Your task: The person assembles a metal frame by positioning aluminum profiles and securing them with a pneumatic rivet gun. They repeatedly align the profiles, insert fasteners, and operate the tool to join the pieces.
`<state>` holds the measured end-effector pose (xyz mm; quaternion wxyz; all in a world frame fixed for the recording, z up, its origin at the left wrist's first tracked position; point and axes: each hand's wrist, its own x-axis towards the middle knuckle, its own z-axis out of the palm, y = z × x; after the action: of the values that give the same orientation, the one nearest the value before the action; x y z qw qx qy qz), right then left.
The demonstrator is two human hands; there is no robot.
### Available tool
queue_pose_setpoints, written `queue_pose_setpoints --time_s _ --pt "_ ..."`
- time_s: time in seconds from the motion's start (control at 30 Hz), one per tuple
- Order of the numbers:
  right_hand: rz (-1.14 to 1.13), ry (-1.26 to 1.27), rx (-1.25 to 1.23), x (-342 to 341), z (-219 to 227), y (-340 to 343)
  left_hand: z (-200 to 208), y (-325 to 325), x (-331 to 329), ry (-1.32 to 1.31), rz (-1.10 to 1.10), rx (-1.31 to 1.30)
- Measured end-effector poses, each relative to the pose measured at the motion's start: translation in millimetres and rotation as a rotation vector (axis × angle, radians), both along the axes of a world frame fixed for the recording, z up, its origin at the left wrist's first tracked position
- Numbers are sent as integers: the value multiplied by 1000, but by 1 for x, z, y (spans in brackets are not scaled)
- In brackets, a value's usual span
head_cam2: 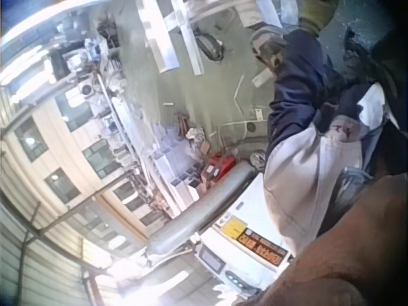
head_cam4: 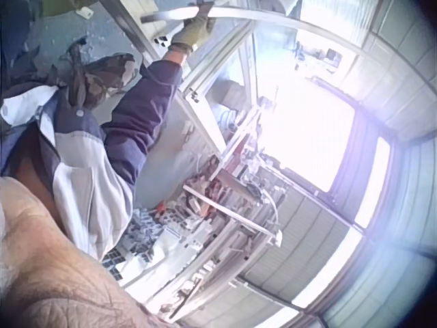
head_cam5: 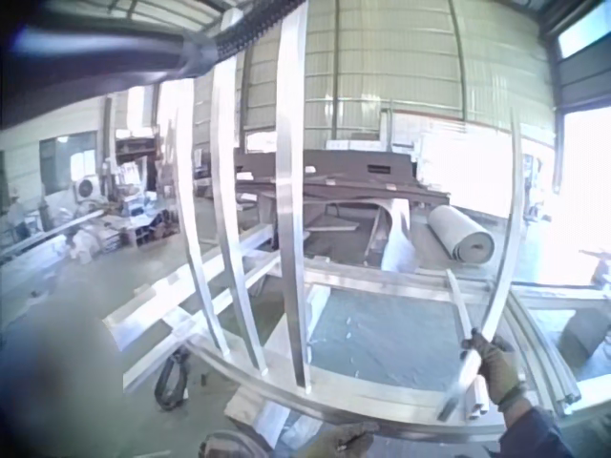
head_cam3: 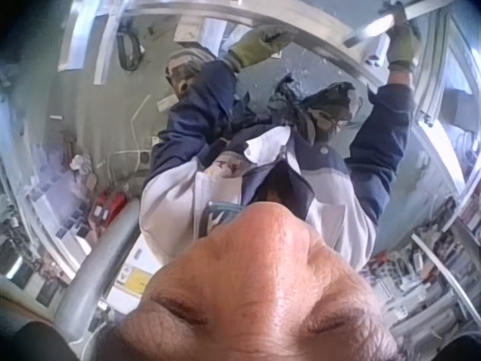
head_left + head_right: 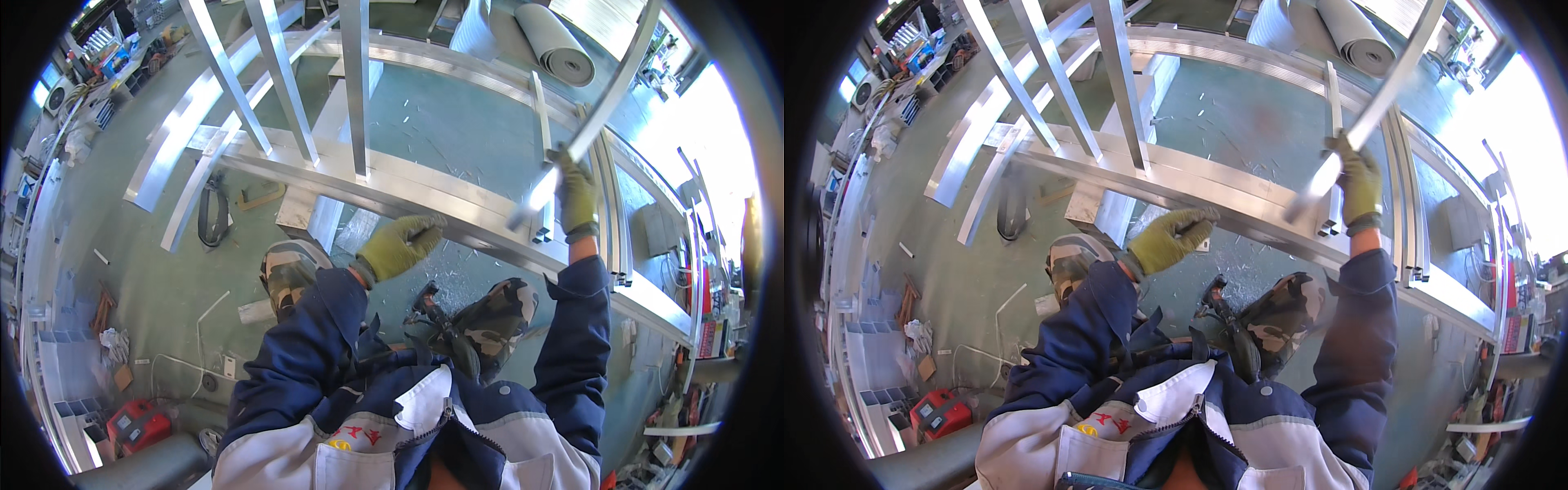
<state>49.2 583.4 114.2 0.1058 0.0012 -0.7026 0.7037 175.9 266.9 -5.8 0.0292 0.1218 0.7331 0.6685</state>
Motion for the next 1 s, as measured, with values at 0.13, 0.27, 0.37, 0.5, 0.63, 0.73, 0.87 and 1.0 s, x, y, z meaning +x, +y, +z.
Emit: queue_pose_setpoints --time_s 0.13,0.27,0.37,0.5,0.63,0.73,0.87,1.0 --pt "190 -64 150 36 -1 -58 13 -14 -6 7 38 -72" --pt "169 17 268 36 -13 -104 19 -37 -27 98 26 23" --pt "244 75 358 31 -15 -136 32 -44 -51 58 67 -25" --pt "328 135 331 36 -6 -170 28 -59 -86 107 16 -140" --pt "322 184 399 28 -20 -178 20 -57 -101 54 -30 -188" --pt "308 191 415 26 -29 -180 13 -56 -105 -3 -51 -156" --pt "298 200 368 18 -40 -178 -8 -54 -114 -16 -68 -49" --pt "287 165 346 15 -36 -179 -25 -51 -121 -81 -74 46"
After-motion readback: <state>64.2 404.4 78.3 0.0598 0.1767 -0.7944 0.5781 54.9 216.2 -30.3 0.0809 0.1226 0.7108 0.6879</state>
